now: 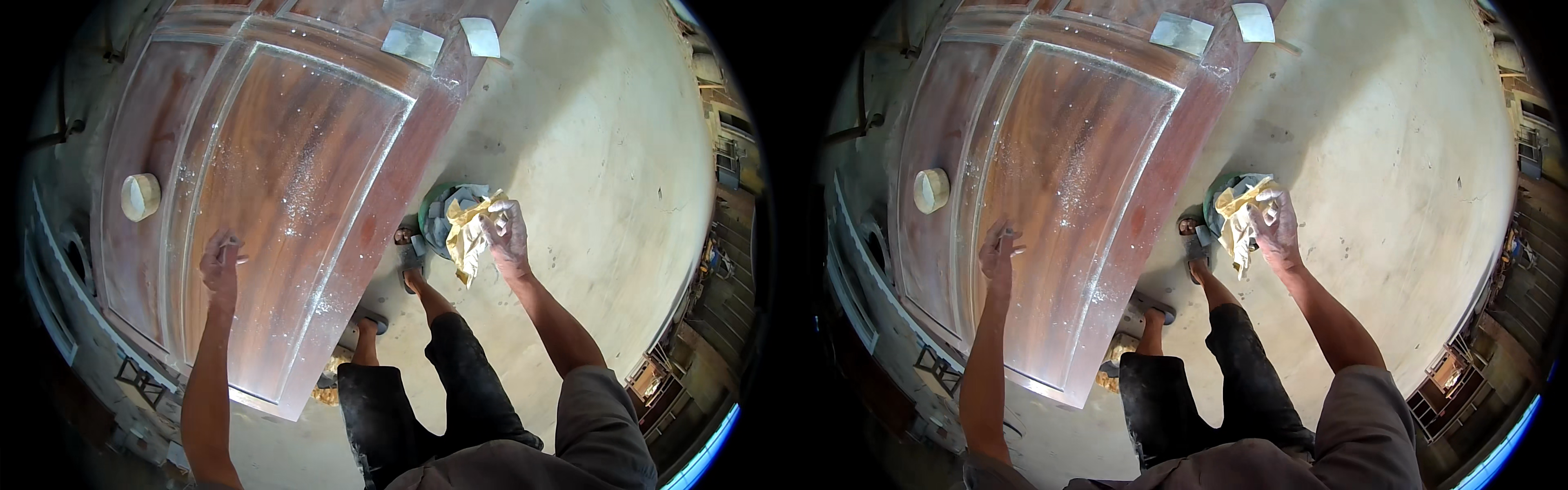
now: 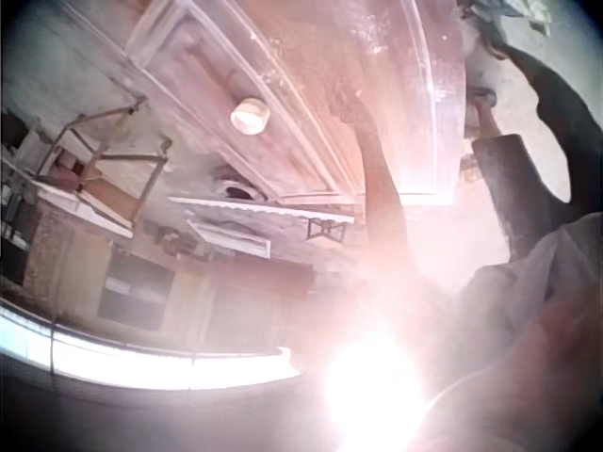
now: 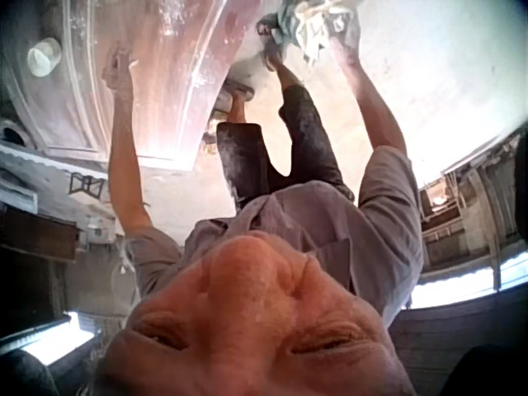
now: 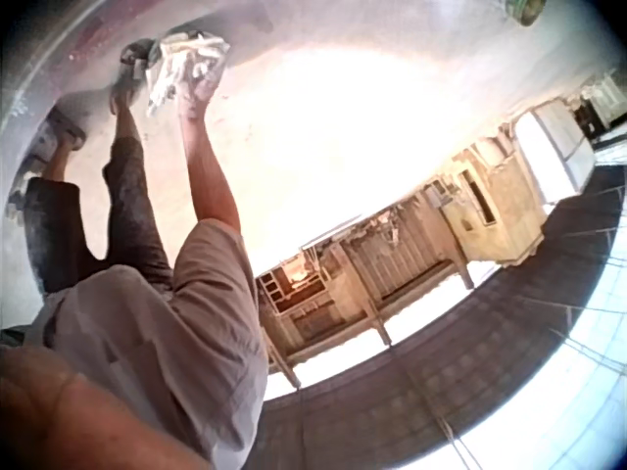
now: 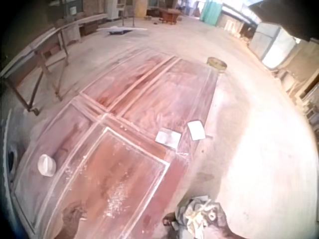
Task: The person wipes a large wooden door with a yellow cloth and then a grey cloth, removing dust and residue. They also use a small white pad to scrub the surface and edges of the door.
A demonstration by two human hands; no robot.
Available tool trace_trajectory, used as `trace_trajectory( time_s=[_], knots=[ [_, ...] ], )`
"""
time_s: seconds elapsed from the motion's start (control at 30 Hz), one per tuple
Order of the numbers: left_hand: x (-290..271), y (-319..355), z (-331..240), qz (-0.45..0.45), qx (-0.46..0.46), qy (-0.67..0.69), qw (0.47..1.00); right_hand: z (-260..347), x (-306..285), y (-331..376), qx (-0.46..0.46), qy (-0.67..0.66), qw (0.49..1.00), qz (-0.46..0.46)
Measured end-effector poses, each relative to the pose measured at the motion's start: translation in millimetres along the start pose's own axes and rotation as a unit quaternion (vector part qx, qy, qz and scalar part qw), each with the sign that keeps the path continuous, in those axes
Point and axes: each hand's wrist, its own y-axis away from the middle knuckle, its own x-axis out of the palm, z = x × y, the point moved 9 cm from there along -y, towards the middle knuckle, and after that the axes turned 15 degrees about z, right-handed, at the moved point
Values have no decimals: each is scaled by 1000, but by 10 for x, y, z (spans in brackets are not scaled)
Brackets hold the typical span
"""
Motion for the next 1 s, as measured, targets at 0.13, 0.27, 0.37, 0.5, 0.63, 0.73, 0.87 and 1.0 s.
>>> trace_trajectory(
  time_s=[0.13,0.27,0.37,0.5,0.63,0.73,0.87,1.0],
  knots=[
    [2208,357,-954,273,69,-75,957,311,610,-171,89,25,990,110],
    [2773,192,-642,322,19,138,936,582,1348,-539,174,-183,943,218],
    [2728,95,-470,338,-61,222,912,589,1476,-835,129,-19,931,341],
    [2403,11,-847,236,1,354,905,922,1731,-1060,146,-12,908,392],
    [2186,-198,-1011,320,30,176,930,1034,1970,-1324,122,24,904,409],
    [1999,-309,-1060,268,-6,136,954,1124,1988,-1605,-20,243,893,379],
    [1837,-533,-715,114,-78,98,986,1249,1854,-1925,-146,428,864,219],
    [1810,-833,-480,-21,-80,96,992,1577,2078,-1842,-303,547,777,70]
  ],
)
